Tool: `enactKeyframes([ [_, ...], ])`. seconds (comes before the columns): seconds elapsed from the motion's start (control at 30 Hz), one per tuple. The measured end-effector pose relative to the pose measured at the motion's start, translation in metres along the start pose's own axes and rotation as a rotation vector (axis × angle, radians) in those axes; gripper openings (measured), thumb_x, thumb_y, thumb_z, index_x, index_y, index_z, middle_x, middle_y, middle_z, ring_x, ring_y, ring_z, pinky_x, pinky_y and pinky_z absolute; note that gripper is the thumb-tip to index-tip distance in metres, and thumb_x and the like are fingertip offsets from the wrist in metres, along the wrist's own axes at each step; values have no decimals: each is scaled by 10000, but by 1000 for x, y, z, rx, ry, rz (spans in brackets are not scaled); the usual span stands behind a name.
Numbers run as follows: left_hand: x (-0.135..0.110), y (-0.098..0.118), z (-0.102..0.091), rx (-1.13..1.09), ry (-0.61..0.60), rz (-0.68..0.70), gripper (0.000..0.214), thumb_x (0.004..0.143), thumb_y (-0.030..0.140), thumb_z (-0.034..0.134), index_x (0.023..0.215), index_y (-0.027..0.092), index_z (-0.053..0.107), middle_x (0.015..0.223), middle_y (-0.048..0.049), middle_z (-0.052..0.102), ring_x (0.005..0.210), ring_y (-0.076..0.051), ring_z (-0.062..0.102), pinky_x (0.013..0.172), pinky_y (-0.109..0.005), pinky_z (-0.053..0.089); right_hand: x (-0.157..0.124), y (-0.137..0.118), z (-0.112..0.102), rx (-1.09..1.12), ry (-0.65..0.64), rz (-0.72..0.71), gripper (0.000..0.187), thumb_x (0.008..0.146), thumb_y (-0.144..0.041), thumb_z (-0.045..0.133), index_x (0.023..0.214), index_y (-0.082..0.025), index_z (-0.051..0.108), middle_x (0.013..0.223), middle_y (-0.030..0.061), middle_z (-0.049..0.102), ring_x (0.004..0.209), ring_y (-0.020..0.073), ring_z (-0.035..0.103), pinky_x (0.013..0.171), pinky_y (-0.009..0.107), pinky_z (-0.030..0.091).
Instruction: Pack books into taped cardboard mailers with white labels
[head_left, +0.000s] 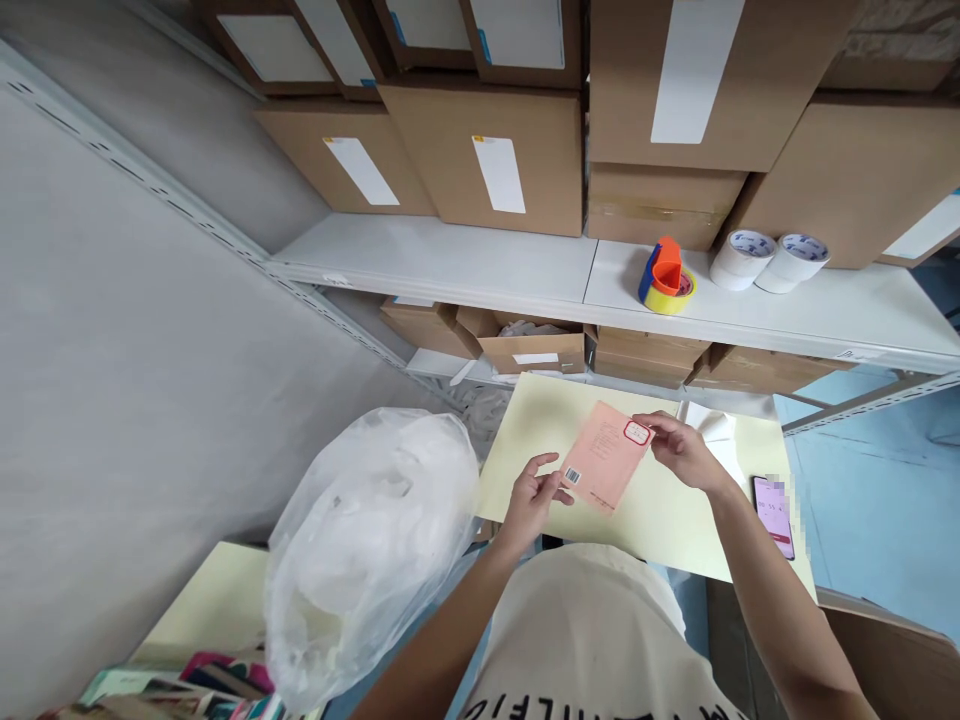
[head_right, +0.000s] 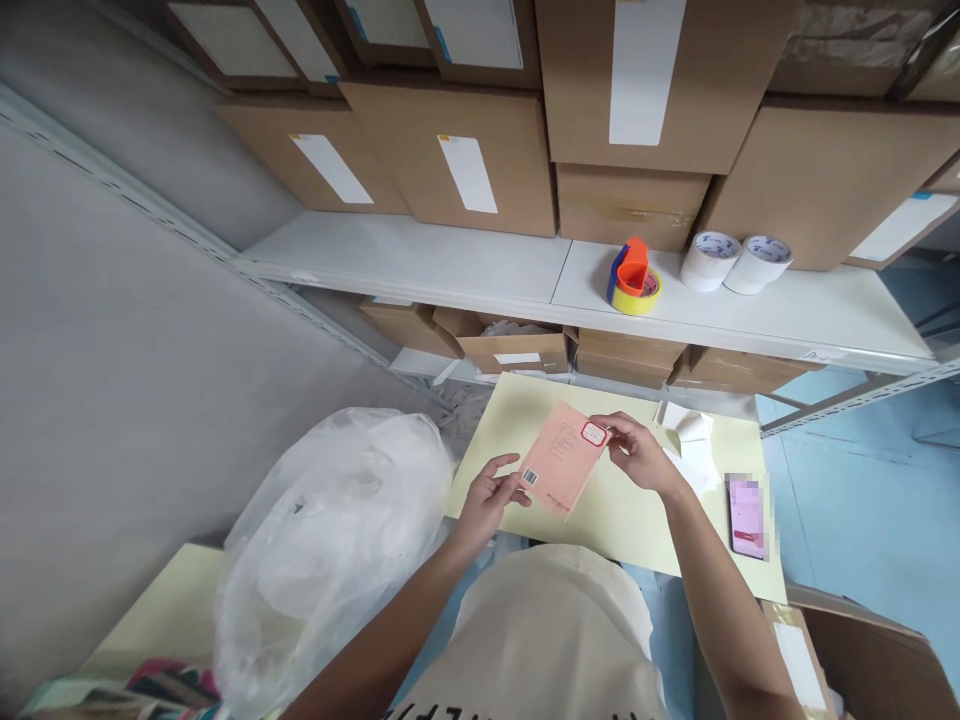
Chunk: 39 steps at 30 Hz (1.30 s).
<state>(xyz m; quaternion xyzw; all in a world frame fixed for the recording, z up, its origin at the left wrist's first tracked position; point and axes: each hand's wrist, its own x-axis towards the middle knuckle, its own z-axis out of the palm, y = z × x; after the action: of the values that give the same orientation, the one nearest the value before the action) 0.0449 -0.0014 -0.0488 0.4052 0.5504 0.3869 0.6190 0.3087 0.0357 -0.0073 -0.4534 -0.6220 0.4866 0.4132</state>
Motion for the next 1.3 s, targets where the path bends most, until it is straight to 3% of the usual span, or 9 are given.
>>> enactKeyframes([
  [0.17,-3,-2,7,-102,-72,-81,543,746,567,664,1101,192,495,714,0,680,553,-131,611,666,-307,508,7,-8,-2,-227,44,-132,213,870,-424,604,966,-271,716,960,80,639,924,222,632,831,406,530],
  [0.27,-3,-2,10,-16,-115,-91,455,734,521,689,1036,198,583,901,-66,703,788,-176,659,721,-299,512,10,-12,-1,-298,66,-174,248,867,-479,597,865,-263,717,978,90,644,970,245,623,850,419,519],
  [0.4,-3,4,7,110,-124,41,376,797,536,601,953,205,684,1163,-105,654,1069,-224,603,849,-310,496,12,-13,2,-291,19,-57,274,884,-474,562,853,-238,697,859,64,692,809,211,650,755,360,529],
  [0.5,-2,11,6,183,-185,134,376,860,507,527,993,196,690,1052,-100,690,993,-204,629,878,-323,484,11,-11,6,-238,86,48,292,852,-491,584,844,-220,691,812,51,709,743,198,653,685,325,528],
  [0.6,1,16,12,318,-100,298,325,804,424,634,1042,207,677,1063,-87,670,845,-158,654,800,-292,495,9,-11,11,-137,125,133,316,802,-517,625,833,-212,698,791,41,720,717,193,660,628,302,532],
  [0.7,5,18,22,403,-99,378,227,783,382,654,908,201,707,902,-56,685,744,-141,640,714,-261,491,8,-10,16,-46,100,184,341,758,-524,665,855,-200,714,809,44,731,728,191,668,620,294,538],
  [1.03,2,4,43,7,97,24,351,639,503,759,729,165,735,603,-4,644,559,-115,536,545,-226,421,-8,24,13,383,251,412,552,531,-500,846,956,-211,641,691,-10,698,635,165,656,580,291,522],
  [1.13,1,1,47,-160,139,-51,420,576,550,797,701,160,707,497,52,508,469,-62,407,486,-200,344,-25,39,26,511,234,482,605,520,-484,862,1009,-219,624,697,-18,697,632,159,657,599,297,533],
  [1.3,-2,-10,47,-306,195,-139,451,526,556,830,663,158,670,492,70,454,475,-49,385,512,-198,368,-50,58,58,568,247,517,565,613,-526,805,1050,-216,625,818,34,710,710,181,668,622,307,533],
])
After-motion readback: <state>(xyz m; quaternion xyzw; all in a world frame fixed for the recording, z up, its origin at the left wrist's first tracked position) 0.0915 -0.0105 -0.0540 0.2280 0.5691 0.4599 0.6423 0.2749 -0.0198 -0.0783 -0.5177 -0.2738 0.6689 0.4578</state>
